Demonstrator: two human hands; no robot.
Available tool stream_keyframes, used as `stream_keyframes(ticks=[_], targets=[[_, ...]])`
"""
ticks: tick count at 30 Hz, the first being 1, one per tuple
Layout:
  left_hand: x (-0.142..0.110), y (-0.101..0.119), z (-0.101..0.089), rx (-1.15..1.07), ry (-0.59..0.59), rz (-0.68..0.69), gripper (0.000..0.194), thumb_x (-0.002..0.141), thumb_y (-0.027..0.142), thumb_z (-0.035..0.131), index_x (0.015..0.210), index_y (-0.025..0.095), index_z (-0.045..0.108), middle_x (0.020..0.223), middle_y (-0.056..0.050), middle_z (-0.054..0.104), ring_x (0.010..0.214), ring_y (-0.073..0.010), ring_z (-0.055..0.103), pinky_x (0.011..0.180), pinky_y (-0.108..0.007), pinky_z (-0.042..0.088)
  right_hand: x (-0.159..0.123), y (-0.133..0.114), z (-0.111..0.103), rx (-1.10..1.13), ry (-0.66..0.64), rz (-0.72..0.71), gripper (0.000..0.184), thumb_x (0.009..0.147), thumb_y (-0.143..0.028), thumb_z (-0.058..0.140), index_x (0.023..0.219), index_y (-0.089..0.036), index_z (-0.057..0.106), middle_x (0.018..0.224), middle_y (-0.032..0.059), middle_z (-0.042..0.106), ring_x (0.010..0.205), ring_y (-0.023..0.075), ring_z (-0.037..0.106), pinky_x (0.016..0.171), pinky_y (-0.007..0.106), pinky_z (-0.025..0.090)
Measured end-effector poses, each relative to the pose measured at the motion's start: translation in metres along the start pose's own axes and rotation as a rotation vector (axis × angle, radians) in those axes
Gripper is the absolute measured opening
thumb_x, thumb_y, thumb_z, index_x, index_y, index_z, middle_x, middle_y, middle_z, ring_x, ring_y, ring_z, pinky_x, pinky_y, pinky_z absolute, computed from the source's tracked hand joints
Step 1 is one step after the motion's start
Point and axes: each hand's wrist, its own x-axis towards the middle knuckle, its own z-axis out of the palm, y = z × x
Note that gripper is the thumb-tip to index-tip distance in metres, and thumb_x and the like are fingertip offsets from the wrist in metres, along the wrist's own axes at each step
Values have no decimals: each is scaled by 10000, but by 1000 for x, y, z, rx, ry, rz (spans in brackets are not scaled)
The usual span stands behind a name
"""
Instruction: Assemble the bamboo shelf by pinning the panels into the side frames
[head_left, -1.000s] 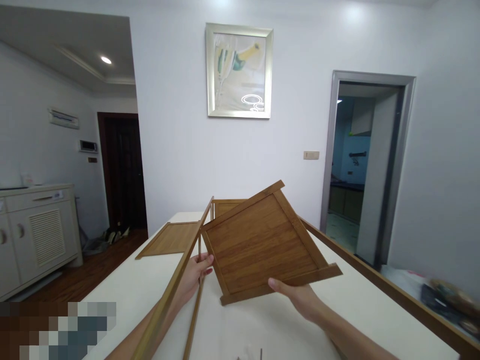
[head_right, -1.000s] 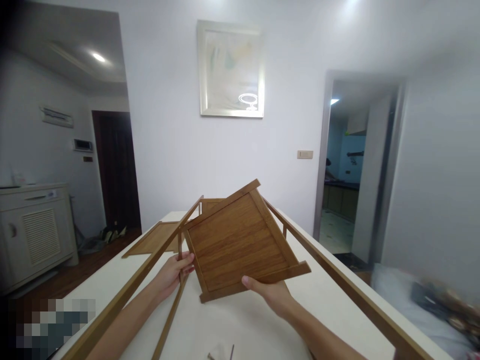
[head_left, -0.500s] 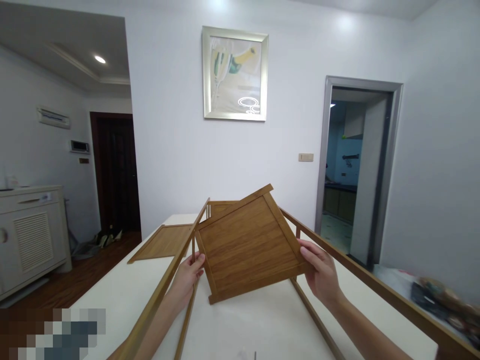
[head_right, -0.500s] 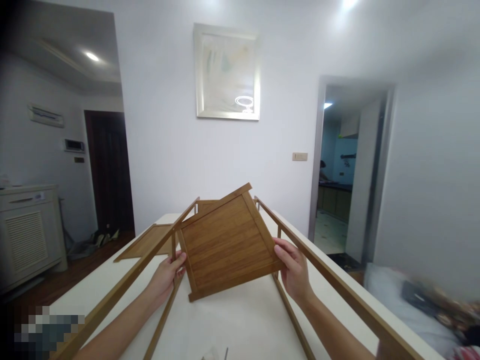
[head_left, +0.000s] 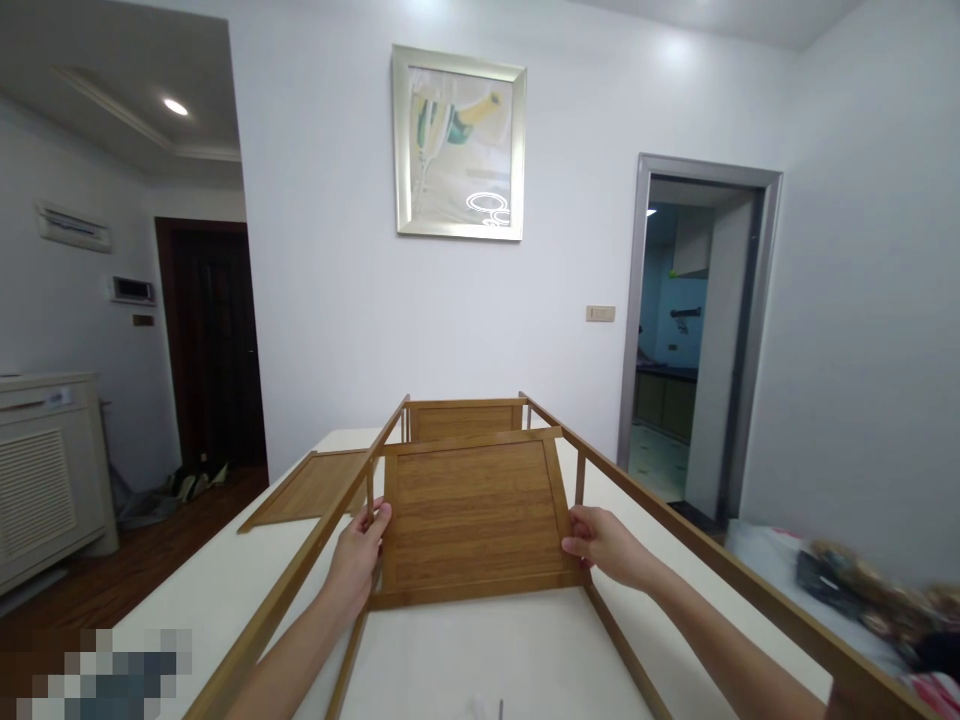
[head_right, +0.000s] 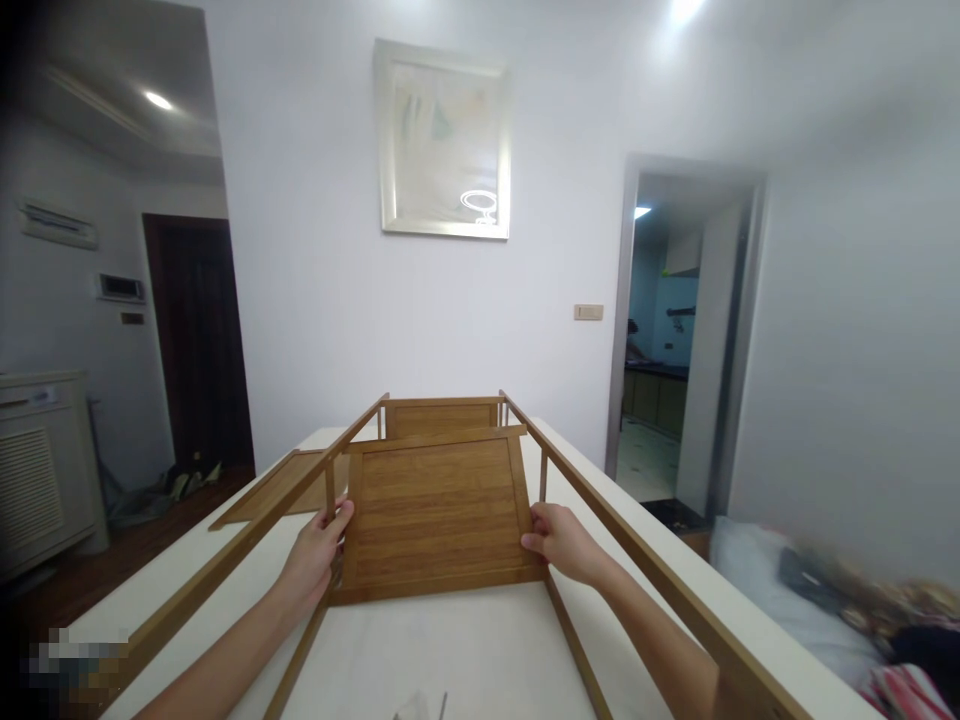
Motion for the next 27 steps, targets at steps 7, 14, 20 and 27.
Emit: stream_keyframes(ticks=[7,14,20,27], targets=[[-1,0,-5,42,-91,-8,724,612,579,805,1207,215,610,985,-63,725,927,-209,681,742,-302,521,2,0,2,98,17,16,213,620,-329,704,649,-212,528,528,-68,486,539,130,504,502,247,418],[-2,-7,-19,175,-159,47,558,509,353,904,982,143,695,786,-33,717,748,-198,683,722,-310,517,2,-1,-1,201,12,-4,298,627,-436,719,729,-197,574,582,-50,562,579,138,546,526,249,419],[0,-14,-17,184,-130,78,524,460,217,902,941,135,710,789,-32,720,743,-194,683,727,-307,517,4,2,-2,238,32,-14,387,593,-498,764,730,-184,585,604,-30,599,596,152,575,533,256,424],[-2,-20,-9,151,-127,55,536,519,247,896,1006,145,697,916,-90,753,827,-213,706,775,-332,540,3,2,-13,184,25,24,351,594,-469,766,689,-182,589,602,-20,625,579,146,581,562,274,459]])
